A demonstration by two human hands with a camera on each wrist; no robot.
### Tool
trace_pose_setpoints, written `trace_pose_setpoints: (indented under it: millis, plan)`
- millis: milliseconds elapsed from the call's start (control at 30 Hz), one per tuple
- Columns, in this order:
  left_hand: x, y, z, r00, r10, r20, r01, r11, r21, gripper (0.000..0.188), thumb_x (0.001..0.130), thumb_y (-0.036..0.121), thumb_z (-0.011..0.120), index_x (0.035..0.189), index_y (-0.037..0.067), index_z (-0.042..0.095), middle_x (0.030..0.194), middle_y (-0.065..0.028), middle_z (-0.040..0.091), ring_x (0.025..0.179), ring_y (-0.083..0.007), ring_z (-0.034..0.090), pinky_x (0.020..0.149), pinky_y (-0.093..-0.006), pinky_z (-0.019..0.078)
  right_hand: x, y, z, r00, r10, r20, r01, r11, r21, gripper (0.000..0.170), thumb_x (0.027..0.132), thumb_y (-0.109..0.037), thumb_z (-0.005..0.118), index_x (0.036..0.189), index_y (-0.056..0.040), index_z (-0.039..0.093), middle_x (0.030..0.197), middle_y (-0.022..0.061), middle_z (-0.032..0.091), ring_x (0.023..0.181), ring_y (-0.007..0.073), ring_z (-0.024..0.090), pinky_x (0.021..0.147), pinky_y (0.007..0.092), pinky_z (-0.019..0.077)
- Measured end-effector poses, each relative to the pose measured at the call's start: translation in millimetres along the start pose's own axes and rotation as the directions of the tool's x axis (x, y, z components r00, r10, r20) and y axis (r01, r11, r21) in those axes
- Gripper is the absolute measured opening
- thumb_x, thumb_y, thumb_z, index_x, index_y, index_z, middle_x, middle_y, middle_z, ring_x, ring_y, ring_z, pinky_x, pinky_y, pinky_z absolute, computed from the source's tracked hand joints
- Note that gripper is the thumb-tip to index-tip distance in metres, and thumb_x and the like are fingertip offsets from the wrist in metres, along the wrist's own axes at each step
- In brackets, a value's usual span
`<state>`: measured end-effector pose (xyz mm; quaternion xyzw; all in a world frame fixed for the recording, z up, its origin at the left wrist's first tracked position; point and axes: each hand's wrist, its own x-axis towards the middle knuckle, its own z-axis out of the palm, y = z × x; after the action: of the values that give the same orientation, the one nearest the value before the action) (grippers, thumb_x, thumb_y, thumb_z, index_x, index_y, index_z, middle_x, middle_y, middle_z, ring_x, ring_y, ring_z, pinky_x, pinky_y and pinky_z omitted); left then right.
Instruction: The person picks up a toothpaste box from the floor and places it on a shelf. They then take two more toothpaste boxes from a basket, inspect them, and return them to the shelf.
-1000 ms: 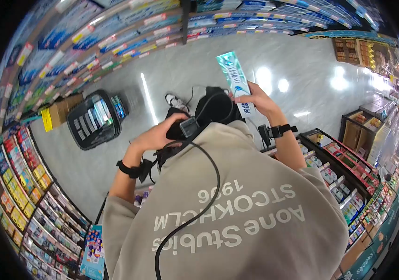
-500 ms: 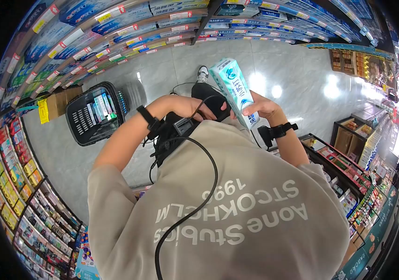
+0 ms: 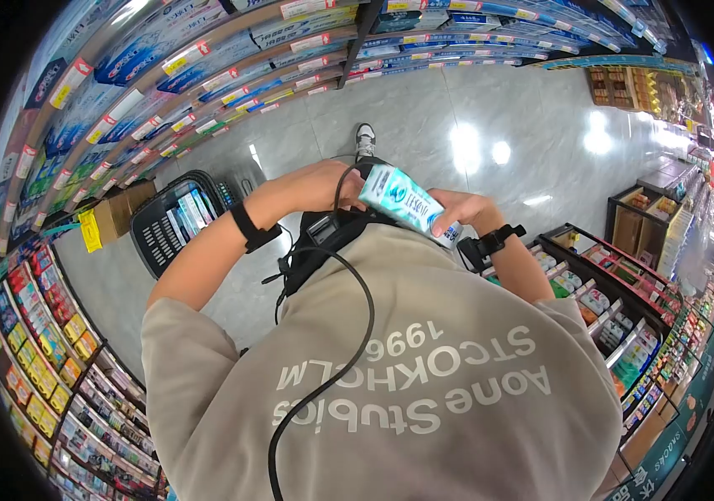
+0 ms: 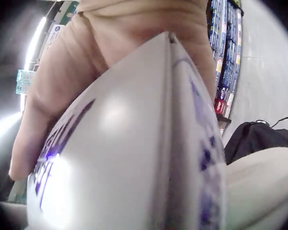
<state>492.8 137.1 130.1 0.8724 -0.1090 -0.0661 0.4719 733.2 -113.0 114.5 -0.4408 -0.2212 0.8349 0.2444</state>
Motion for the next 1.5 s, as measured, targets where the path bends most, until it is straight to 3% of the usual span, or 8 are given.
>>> trace_pose_setpoints:
  millis: [67, 100, 233, 833, 1033, 1133, 1300, 1500]
  plan:
    - [-2, -15, 9, 0.994, 0.103, -0.023, -0.099, 0.985, 0.141, 0.010, 0.083, 0.014, 0.071, 0.083, 0.004, 0.070, 0.080, -0.0130, 0.068, 0.079, -0.0374, 0.066, 0.068, -0.0470, 0.0518, 4, -11, 8, 0.999, 0.017, 0.050, -0.015, 0.998, -0.058, 0.081, 0.066, -0.028, 0.094, 0.134, 0.0039, 0.062, 0.118, 0.0095, 0.072, 0.106, 0.0177, 0.066, 0.094, 0.0321, 0.0530]
    - [0, -12, 13, 0.993, -0.074, -0.087, 0.080, 0.995, 0.057, 0.008, 0.084, 0.014, 0.071, 0.086, 0.007, 0.072, 0.080, -0.0114, 0.065, 0.078, -0.0351, 0.065, 0.068, -0.0453, 0.0527, 5, -23, 11, 0.991, 0.081, 0.109, -0.066, 0.989, -0.134, 0.087, 0.066, -0.031, 0.094, 0.138, 0.0039, 0.060, 0.129, 0.0128, 0.068, 0.115, 0.0205, 0.064, 0.100, 0.0335, 0.0501]
    - [3, 8, -4, 0.973, 0.203, -0.110, -0.202, 0.979, 0.020, 0.013, 0.088, 0.017, 0.070, 0.096, 0.009, 0.076, 0.096, -0.0048, 0.074, 0.090, -0.0285, 0.070, 0.075, -0.0414, 0.0562, 14, -58, 39, 0.953, -0.078, 0.291, 0.194, 0.899, -0.393, 0.089, 0.073, -0.036, 0.090, 0.145, 0.0039, 0.057, 0.152, 0.0171, 0.051, 0.135, 0.0267, 0.054, 0.112, 0.0368, 0.0410]
    - [-73, 20, 7, 0.976, 0.040, -0.215, -0.017, 0.994, 0.107, 0.026, 0.076, 0.000, 0.071, 0.101, 0.004, 0.074, 0.102, -0.0061, 0.072, 0.097, -0.0272, 0.068, 0.083, -0.0372, 0.0575, 9, -89, 53, 0.972, 0.029, 0.235, 0.111, 0.822, -0.559, 0.077, 0.076, -0.030, 0.091, 0.138, 0.0041, 0.061, 0.142, 0.0122, 0.060, 0.122, 0.0240, 0.061, 0.102, 0.0335, 0.0478]
    - [-72, 20, 5, 0.961, -0.196, -0.196, 0.212, 0.975, 0.067, 0.020, 0.092, 0.013, 0.066, 0.108, 0.004, 0.075, 0.107, -0.0097, 0.073, 0.103, -0.0315, 0.068, 0.085, -0.0417, 0.0548, 3, -79, 31, 0.984, -0.110, 0.143, 0.167, 0.852, -0.496, 0.077, 0.075, -0.027, 0.092, 0.138, 0.0040, 0.061, 0.139, 0.0112, 0.064, 0.118, 0.0223, 0.064, 0.099, 0.0327, 0.0491]
    - [-82, 20, -4, 0.911, -0.366, -0.191, 0.357, 0.931, -0.078, 0.024, 0.098, 0.021, 0.061, 0.114, 0.010, 0.075, 0.111, -0.0093, 0.074, 0.107, -0.0329, 0.068, 0.091, -0.0436, 0.0538, -24, -97, 23, 0.995, 0.040, -0.086, -0.070, 0.922, -0.382, 0.068, 0.076, -0.023, 0.092, 0.132, 0.0041, 0.064, 0.126, 0.0118, 0.071, 0.111, 0.0190, 0.065, 0.096, 0.0311, 0.0491]
    - [-123, -4, -6, 0.807, -0.491, -0.329, 0.425, 0.869, -0.254, 0.033, 0.100, 0.032, 0.065, 0.116, 0.005, 0.075, 0.114, -0.0155, 0.075, 0.106, -0.0374, 0.070, 0.091, -0.0415, 0.0542, -49, -99, 9, 0.927, -0.279, -0.250, 0.263, 0.960, -0.096, 0.065, 0.076, -0.022, 0.090, 0.130, 0.0030, 0.063, 0.118, 0.0119, 0.074, 0.108, 0.0191, 0.070, 0.101, 0.0334, 0.0521]
    - [-131, 34, -76, 0.568, -0.623, -0.537, 0.507, 0.780, -0.367, 0.024, 0.095, 0.015, 0.071, 0.111, -0.003, 0.075, 0.108, -0.0174, 0.077, 0.101, -0.0266, 0.073, 0.093, -0.0355, 0.0539, -49, -120, 9, 0.661, -0.552, -0.509, 0.611, 0.789, -0.061, 0.065, 0.077, -0.025, 0.090, 0.129, 0.0020, 0.062, 0.116, 0.0131, 0.074, 0.102, 0.0221, 0.073, 0.095, 0.0385, 0.0570]
